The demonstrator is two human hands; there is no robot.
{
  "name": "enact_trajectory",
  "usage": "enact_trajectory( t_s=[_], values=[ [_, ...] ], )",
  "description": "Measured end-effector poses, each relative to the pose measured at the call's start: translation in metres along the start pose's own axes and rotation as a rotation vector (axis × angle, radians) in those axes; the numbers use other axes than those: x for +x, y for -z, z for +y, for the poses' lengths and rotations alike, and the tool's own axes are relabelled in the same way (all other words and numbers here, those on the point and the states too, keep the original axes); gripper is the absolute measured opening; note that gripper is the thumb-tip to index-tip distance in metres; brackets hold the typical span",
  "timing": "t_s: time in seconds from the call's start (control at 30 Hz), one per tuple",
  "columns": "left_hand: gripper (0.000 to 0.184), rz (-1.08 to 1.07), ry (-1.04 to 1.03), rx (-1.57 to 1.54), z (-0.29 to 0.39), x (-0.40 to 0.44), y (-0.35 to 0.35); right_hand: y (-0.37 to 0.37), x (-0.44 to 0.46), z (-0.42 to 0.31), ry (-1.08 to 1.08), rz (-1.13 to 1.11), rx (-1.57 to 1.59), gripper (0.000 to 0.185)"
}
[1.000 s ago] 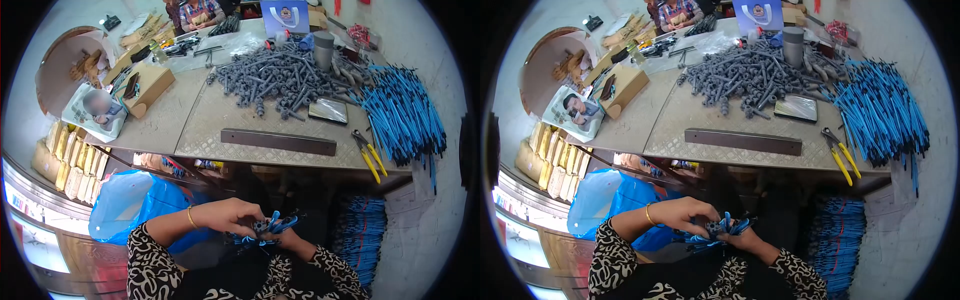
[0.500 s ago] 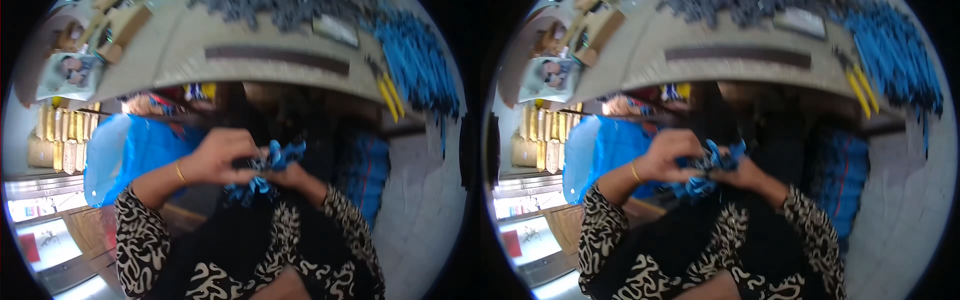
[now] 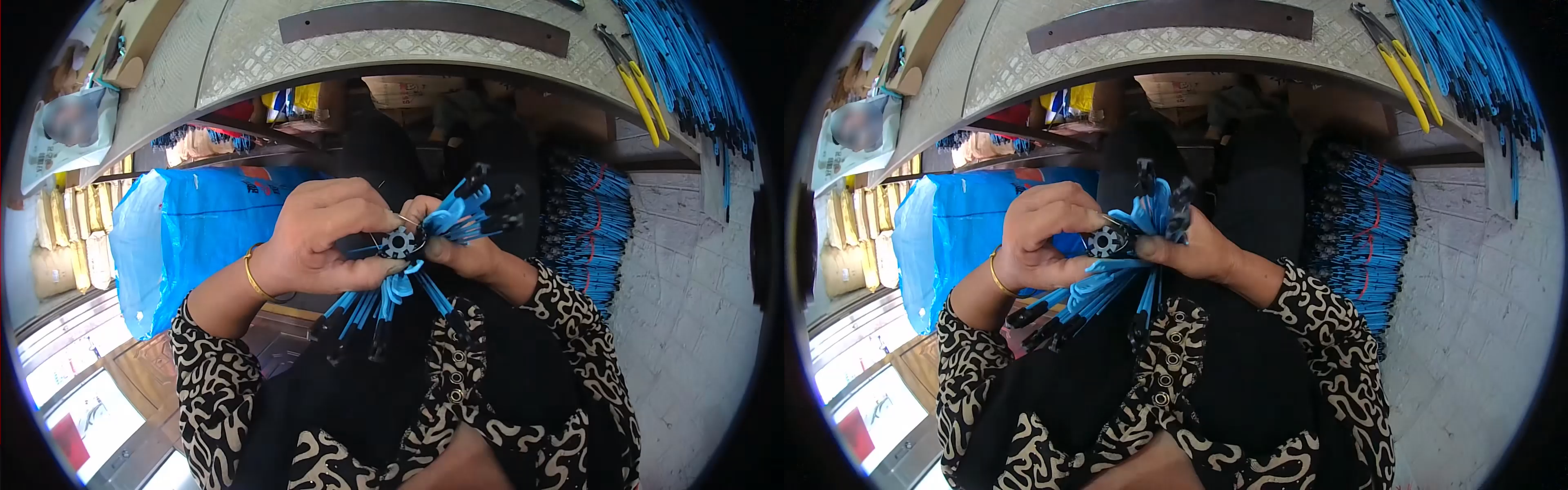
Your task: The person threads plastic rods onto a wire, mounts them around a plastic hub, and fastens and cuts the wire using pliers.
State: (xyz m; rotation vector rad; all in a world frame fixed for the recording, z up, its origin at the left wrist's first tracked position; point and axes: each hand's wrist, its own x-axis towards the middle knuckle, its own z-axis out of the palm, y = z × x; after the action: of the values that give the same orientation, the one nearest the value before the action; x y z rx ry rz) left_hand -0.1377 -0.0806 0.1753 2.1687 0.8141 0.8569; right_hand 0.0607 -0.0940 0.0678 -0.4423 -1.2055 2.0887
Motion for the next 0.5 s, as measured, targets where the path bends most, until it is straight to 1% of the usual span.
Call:
enact_trajectory(
  t_s=[0.07, 0.17, 0.27, 0.47, 0.5],
  values=[
    [0.025, 0.006, 0.006, -0.004, -0.0002, 0.0008, -0.0006, 0.0, -0.0013, 0.0013, -0.01, 0.027, 0.028, 0.043],
    [0.026, 0.012, 0.009, -0.012, -0.0005, 0.0012, -0.0023, -0.0056, -0.0031, -0.0065, -0.111, 0.066, 0.1, 0.041],
    [0.027, 0.016, 0.004, -0.022, -0.003, -0.0024, -0.0028, -0.0034, -0.0028, -0.0019, -0.08, 0.039, 0.039, 0.037],
    [0.029, -0.012, -0.005, -0.002, -0.0017, -0.0057, -0.0017, -0.0036, -0.001, -0.0003, -0.114, 0.046, 0.068, 0.037],
    [0.029, -0.016, -0.007, -0.009, -0.0015, -0.0066, -0.0017, -0.0043, -0.0017, -0.0005, -0.107, 0.059, 0.023, 0.037]
  ],
)
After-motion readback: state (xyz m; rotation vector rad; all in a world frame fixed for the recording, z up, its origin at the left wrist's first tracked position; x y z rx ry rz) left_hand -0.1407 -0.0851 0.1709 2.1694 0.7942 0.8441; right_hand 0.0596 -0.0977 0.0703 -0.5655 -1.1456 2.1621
